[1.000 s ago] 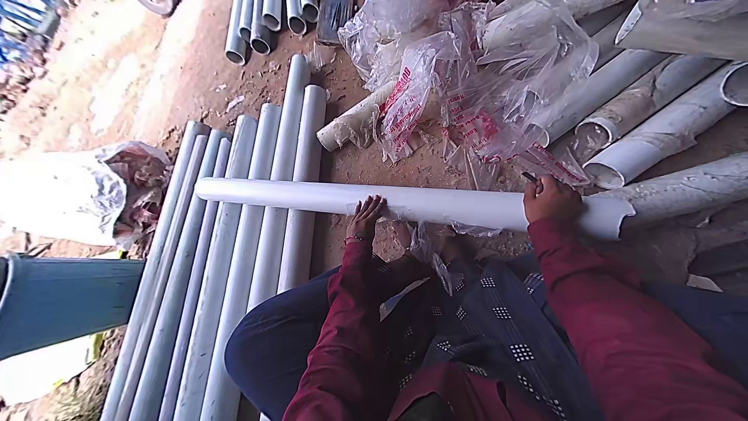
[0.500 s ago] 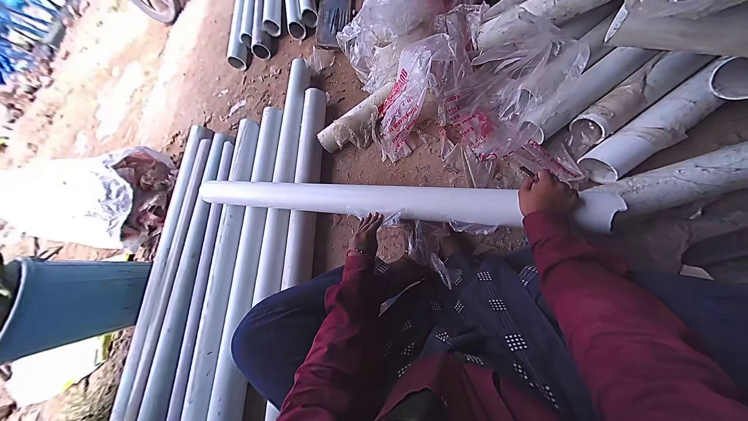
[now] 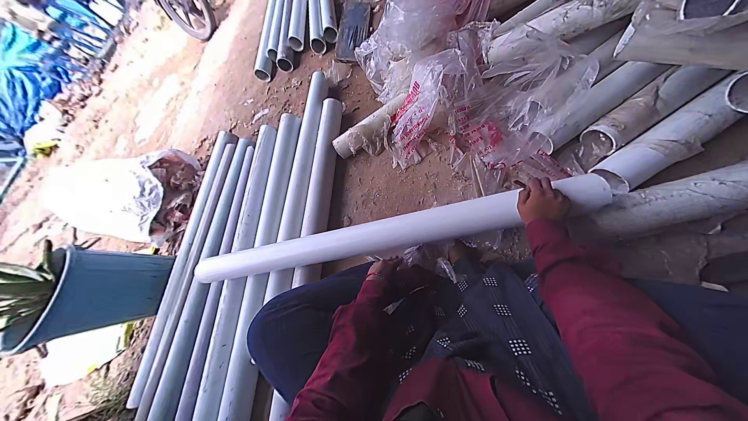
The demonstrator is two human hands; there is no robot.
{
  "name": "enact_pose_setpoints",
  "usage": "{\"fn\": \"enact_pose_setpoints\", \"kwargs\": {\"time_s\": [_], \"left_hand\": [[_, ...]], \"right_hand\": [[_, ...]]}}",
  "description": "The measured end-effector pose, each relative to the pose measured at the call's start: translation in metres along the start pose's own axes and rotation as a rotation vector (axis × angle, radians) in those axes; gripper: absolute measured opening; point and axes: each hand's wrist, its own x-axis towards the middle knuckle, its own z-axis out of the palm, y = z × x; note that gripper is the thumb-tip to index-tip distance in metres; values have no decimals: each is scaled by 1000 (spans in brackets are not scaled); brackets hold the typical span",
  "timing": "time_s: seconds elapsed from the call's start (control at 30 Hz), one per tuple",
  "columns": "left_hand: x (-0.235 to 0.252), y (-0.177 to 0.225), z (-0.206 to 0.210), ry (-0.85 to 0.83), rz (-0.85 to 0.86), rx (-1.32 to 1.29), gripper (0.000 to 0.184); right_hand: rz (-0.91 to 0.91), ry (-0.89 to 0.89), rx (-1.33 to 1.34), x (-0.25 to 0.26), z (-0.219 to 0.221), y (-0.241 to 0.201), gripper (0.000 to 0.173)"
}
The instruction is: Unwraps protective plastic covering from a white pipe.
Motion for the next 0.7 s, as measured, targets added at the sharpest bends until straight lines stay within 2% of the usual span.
{"fn": "enact_pose_setpoints", "kwargs": {"time_s": [0.17,0.3,0.5,0.57,0.7], "left_hand": [[-26,4,0,217,-37,-133,34],[-32,8,-8,357,-21,-140,33],[-34,2,-46,751,38,-156,44],[-28,-3,-53,854,59,-201,42],[-20,5,-67,826,71,-260,40]], "right_hand": [[-36,-131,47,3,6,-1,31],[-21,-285,-43,15,-8,-13,38],[75,-396,-116,19,-37,-23,36],[122,-432,-142,19,-47,-27,37],[214,-408,-187,12,-51,-23,41]]}}
